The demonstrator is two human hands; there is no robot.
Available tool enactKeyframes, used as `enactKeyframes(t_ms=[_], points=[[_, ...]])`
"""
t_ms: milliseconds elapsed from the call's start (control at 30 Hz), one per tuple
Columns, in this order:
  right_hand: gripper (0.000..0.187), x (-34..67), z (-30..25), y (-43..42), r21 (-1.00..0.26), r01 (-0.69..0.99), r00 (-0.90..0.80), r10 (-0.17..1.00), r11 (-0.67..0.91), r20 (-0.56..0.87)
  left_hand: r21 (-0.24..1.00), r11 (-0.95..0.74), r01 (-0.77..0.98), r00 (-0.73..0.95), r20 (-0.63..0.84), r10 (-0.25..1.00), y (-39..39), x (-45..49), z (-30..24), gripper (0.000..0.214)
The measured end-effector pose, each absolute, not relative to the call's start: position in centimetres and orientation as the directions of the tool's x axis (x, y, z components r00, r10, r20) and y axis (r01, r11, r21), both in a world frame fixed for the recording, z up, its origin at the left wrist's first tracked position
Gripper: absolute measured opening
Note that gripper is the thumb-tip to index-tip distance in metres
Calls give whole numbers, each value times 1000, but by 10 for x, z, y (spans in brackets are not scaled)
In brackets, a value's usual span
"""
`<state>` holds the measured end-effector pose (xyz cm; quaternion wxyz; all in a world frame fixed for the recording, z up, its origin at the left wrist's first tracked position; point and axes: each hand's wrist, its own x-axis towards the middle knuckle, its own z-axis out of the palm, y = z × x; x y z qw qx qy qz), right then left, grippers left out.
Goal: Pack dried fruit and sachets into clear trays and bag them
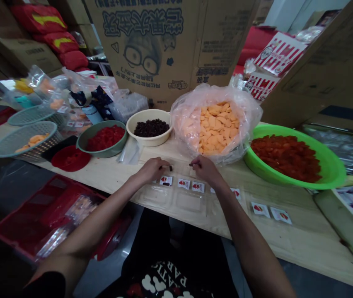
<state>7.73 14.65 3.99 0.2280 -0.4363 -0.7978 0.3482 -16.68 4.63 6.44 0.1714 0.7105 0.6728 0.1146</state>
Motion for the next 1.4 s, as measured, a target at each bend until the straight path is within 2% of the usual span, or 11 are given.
enactKeyframes(t_ms=[133, 433, 500, 567, 633, 700, 767, 833, 1067, 1267, 1400], points=[[9, 97, 33, 141, -782, 510, -498, 864, 360, 73, 276, -100, 956, 152, -176, 973, 75, -156, 57, 29], [15, 84, 20, 123, -587, 674, -469, 874, 449, 130, 330, -101, 938, 159, -151, 976, 73, -162, 64, 13], [15, 81, 18, 119, -533, 715, -469, 875, 453, 115, 412, -66, 909, 123, -111, 986, 67, -167, 66, 13], [16, 79, 17, 114, -471, 735, -497, 860, 487, 114, 665, 77, 743, -28, -84, 996, 59, -174, 67, 16], [15, 77, 19, 108, -381, 756, -526, 840, 532, 130, 920, 229, 318, -214, -165, 963, 50, -183, 68, 21], [13, 76, 21, 104, -294, 765, -555, 818, 573, 148, 955, 277, -102, -277, -295, 914, 40, -190, 69, 25], [14, 77, 22, 102, -255, 763, -570, 804, 594, 168, 920, 290, -263, -262, -358, 896, 32, -195, 68, 21], [17, 80, 23, 102, -265, 763, -555, 808, 589, 198, 915, 308, -259, -261, -374, 890, 27, -194, 65, 17], [26, 100, 27, 96, -378, 734, -512, 826, 564, 238, 874, 299, 382, -329, -174, 928, 42, -181, 48, 3], [29, 113, 35, 94, -435, 714, -501, 834, 549, 231, 857, 258, 447, -315, -120, 941, 39, -195, 62, 7], [30, 132, 44, 112, -511, 751, -329, 908, 419, 260, 956, 210, 207, -146, -182, 972, 34, -176, 73, 27]])
